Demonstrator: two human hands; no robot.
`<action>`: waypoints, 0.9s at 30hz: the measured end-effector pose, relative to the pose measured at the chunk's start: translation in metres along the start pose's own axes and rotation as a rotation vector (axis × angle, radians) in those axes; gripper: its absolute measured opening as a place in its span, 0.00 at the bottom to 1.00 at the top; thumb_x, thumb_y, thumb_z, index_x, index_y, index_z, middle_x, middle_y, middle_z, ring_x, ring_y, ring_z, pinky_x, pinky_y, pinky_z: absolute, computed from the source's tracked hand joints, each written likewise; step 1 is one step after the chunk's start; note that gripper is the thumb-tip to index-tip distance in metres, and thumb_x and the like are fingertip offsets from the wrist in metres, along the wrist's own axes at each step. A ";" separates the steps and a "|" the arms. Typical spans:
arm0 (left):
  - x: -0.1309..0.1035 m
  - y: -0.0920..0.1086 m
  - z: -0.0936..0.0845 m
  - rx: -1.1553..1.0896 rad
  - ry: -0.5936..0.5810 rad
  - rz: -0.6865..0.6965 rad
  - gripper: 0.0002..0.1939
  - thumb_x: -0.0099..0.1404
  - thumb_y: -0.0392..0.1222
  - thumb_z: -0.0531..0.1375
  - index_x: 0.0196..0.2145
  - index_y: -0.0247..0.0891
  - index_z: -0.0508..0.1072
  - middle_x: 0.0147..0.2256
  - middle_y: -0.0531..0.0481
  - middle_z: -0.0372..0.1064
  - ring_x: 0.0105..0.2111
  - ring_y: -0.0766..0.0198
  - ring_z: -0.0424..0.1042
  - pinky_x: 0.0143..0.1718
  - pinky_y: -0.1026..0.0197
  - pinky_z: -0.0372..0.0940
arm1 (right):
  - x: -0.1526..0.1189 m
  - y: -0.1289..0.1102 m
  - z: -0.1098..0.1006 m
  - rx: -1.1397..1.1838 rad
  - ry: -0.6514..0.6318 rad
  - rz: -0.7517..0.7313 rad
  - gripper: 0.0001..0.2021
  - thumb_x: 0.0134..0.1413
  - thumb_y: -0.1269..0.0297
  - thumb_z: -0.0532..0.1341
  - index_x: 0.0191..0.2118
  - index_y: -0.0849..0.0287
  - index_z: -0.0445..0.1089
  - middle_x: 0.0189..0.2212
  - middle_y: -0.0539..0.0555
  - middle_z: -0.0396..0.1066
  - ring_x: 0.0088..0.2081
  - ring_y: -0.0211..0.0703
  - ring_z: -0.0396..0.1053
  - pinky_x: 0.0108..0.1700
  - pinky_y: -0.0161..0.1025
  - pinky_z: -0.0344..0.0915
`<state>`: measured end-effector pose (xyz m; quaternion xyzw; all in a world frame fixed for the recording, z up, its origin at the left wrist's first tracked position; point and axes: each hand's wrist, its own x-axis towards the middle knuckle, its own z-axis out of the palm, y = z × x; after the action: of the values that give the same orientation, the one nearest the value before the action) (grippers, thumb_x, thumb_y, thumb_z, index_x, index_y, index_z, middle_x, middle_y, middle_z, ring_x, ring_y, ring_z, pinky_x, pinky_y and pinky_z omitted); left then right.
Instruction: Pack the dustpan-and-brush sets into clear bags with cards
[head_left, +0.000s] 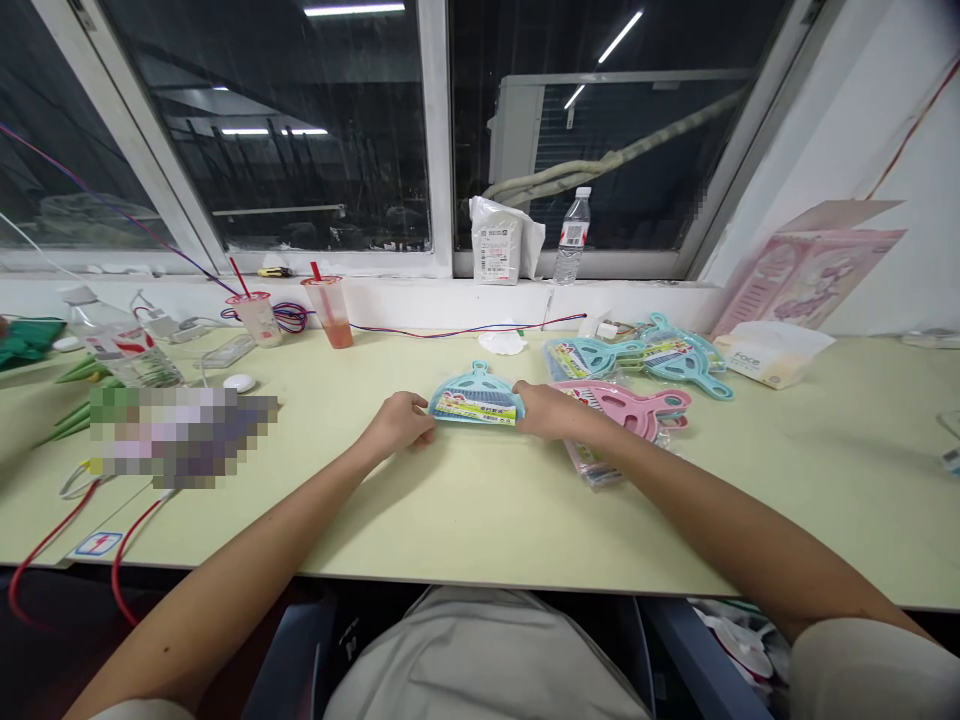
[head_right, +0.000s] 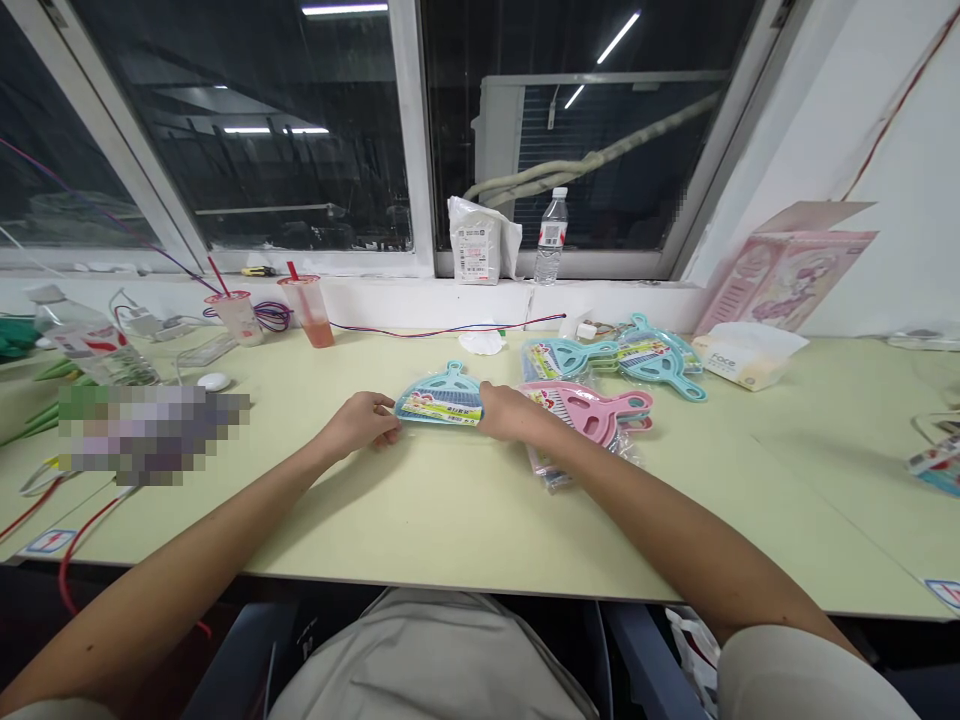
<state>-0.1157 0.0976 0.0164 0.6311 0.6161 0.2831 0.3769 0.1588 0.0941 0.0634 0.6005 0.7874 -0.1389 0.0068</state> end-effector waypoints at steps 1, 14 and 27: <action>-0.001 0.000 0.000 0.005 -0.001 0.004 0.14 0.55 0.35 0.63 0.41 0.31 0.75 0.28 0.44 0.79 0.21 0.62 0.75 0.22 0.64 0.69 | 0.000 0.000 0.000 -0.010 -0.003 0.000 0.30 0.56 0.65 0.62 0.63 0.60 0.59 0.48 0.64 0.73 0.42 0.53 0.74 0.29 0.38 0.58; -0.007 0.007 0.003 0.073 0.005 0.021 0.07 0.53 0.34 0.61 0.33 0.32 0.74 0.25 0.44 0.77 0.21 0.60 0.76 0.22 0.63 0.70 | 0.001 -0.004 0.005 -0.080 0.064 0.000 0.24 0.57 0.67 0.63 0.58 0.61 0.61 0.47 0.65 0.73 0.44 0.55 0.74 0.31 0.38 0.59; -0.012 0.010 0.007 0.161 0.112 0.011 0.03 0.56 0.36 0.60 0.25 0.34 0.72 0.22 0.44 0.75 0.18 0.62 0.72 0.19 0.64 0.65 | 0.003 -0.004 0.010 -0.069 0.123 -0.018 0.22 0.58 0.69 0.60 0.58 0.61 0.65 0.51 0.67 0.71 0.48 0.57 0.73 0.34 0.38 0.60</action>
<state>-0.1055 0.0855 0.0218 0.6459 0.6536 0.2694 0.2882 0.1526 0.0933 0.0541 0.6002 0.7961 -0.0746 -0.0222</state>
